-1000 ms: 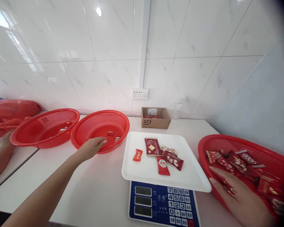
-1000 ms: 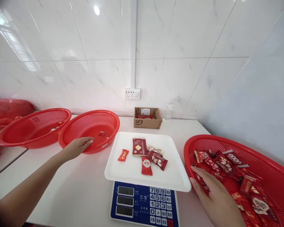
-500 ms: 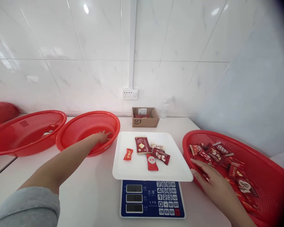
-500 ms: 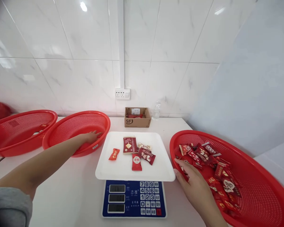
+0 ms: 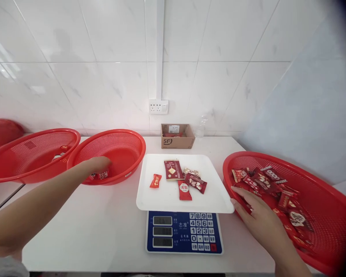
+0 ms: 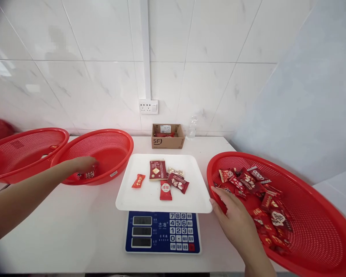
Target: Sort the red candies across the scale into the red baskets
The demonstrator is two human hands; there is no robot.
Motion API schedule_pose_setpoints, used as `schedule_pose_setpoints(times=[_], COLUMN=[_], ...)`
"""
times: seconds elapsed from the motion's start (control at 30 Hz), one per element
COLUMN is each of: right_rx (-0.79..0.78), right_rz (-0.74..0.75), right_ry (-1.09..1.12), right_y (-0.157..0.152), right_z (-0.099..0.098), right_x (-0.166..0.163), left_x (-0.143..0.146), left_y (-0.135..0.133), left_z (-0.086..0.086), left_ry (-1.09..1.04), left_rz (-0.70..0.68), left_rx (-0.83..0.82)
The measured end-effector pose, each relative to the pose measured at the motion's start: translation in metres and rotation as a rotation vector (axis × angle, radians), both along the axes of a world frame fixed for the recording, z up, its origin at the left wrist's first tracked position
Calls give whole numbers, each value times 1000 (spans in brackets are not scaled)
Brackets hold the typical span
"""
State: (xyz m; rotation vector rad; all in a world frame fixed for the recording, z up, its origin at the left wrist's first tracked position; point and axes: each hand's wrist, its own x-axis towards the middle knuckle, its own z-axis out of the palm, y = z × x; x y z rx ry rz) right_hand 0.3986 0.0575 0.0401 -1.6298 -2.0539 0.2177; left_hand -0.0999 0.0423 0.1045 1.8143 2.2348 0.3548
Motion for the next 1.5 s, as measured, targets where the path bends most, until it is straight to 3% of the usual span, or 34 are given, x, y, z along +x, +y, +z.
schedule_pose_setpoints(times=[0.1,0.17,0.27,0.37,0.47,0.6,0.77,1.0,1.2,1.37,1.5], right_rx=[10,0,-13,-9,-16,-2,102,68,44,-70,-49], right_rz=[3,1,-12,-1,7,-6,-21,251,456,726,753], right_ry=[-6,-7,-5,10,28,41,90,208,282,366,346], right_y=[1,2,2,1,-2,-4,-11,-26,-40,-56,-57], right_z=[0,0,2,4,6,10,16,23,32,42,45], right_x=[-1,-2,-4,-5,-5,-7,-21,-65,-96,-118,-126], left_x=[31,64,113,142,149,150,154,164,166,182,191], left_y=[-8,-16,-30,-33,-25,-20,-37,-62,-79,-92,-91], left_z=[15,15,3,-15,-22,-20,-17,-22,-28,-33,-30], left_ry=[40,31,2,27,40,-4,-310,-605,-674,-807,-909], left_rz=[-67,-148,-432,-544,-505,-434,-207,-53,-128,-281,-298], left_rx=[29,85,172,174,149,172,308,456,475,324,231])
